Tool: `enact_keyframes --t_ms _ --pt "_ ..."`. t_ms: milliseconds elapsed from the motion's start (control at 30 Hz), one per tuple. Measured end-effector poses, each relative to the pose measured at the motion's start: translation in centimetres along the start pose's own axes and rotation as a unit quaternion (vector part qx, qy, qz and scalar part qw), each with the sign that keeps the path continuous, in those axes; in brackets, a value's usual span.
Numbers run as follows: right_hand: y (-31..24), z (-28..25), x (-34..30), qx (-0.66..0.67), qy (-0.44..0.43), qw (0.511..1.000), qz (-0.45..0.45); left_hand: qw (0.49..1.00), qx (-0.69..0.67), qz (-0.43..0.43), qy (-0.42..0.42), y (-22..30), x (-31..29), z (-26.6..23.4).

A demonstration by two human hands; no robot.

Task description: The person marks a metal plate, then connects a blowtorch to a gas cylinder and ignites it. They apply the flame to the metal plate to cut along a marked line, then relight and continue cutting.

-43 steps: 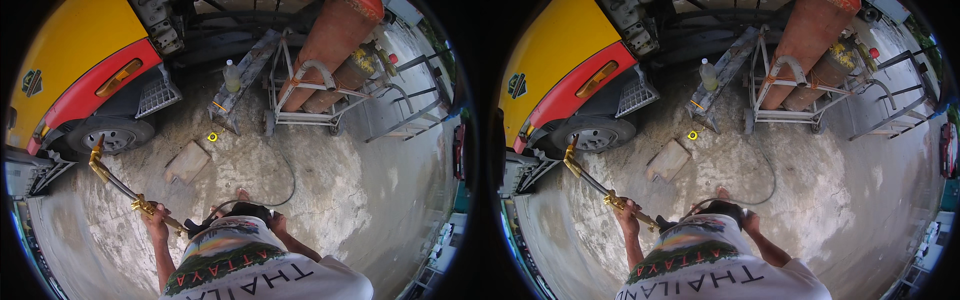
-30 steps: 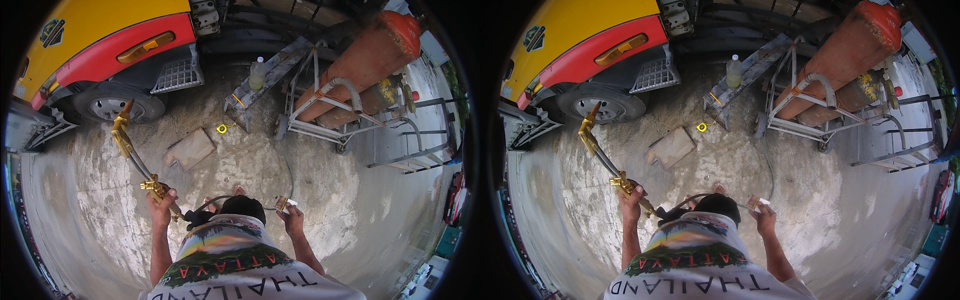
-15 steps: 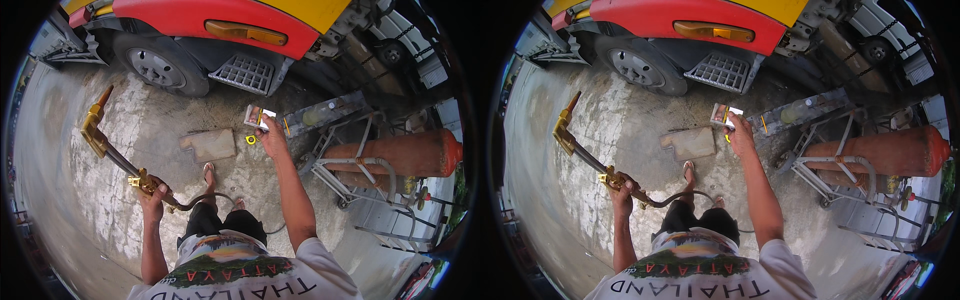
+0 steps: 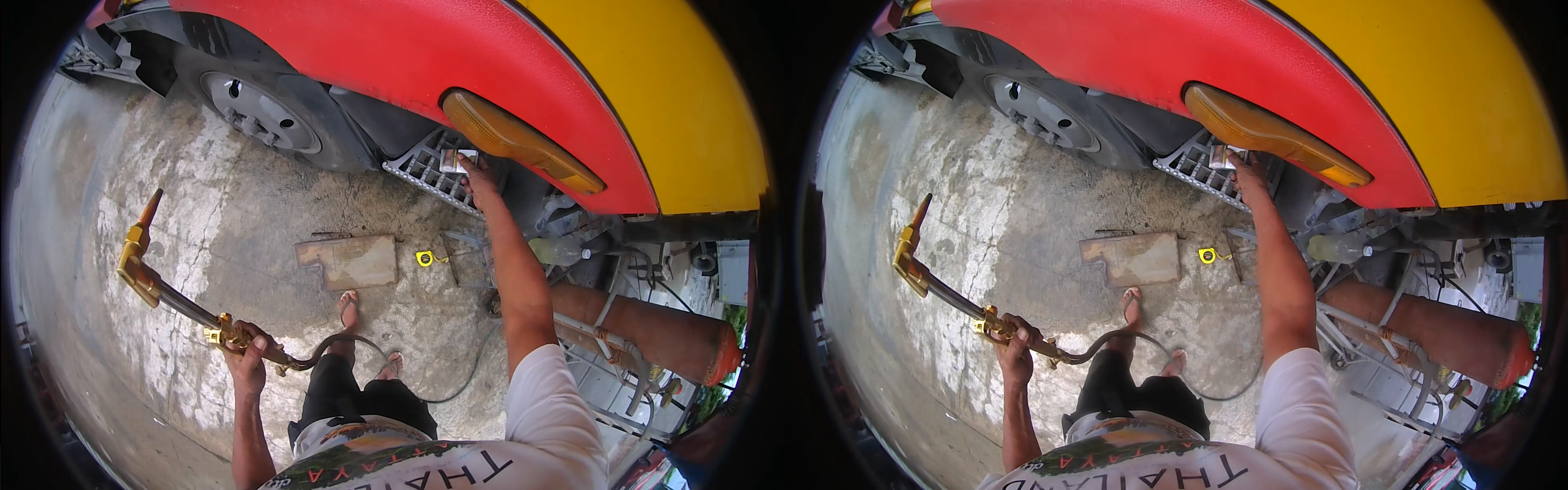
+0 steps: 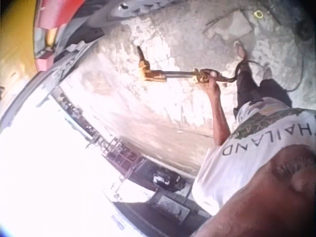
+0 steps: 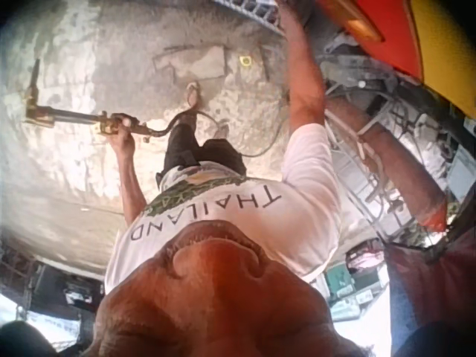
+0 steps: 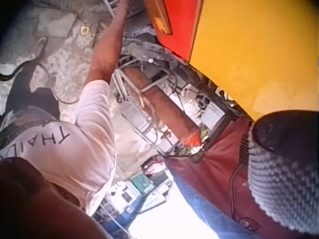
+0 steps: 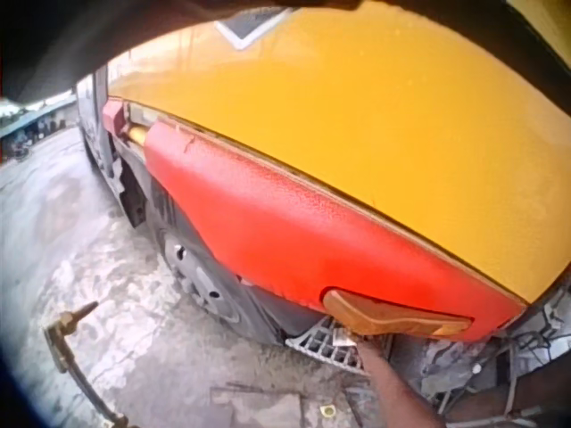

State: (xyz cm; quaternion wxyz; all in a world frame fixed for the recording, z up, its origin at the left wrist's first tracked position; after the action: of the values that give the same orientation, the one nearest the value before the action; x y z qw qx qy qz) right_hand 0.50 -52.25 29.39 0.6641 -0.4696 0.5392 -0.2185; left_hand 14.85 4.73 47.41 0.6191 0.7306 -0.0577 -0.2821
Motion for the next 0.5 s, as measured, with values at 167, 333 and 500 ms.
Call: enact_keyframes --t_ms 167,333,500 --pt "-0.3 -9.0 8.9 -0.298 0.165 0.920 -0.196 1.000 -0.011 -0.011 -0.022 0.7 3.6 2.6" --pt "-3.4 -4.4 5.1 -0.371 0.114 0.866 -0.316 0.999 0.007 -0.023 -0.027 -0.1 4.7 2.2" --pt "-2.9 -6.8 1.6 -0.264 0.209 0.903 -0.265 0.999 -0.001 -0.017 -0.045 -0.1 4.4 3.8"
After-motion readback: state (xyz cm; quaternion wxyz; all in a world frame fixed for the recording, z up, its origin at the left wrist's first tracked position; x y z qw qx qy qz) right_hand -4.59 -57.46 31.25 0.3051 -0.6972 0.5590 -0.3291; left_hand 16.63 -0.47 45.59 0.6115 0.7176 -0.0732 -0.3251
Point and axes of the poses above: each hand's wrist, its own x-axis towards the middle knuckle, its own z-axis out of the palm, y = z × x, the point moved 9 cm from there along x, towards the middle knuckle, and after that the axes turned 9 degrees about x, right-handed, at the moved point
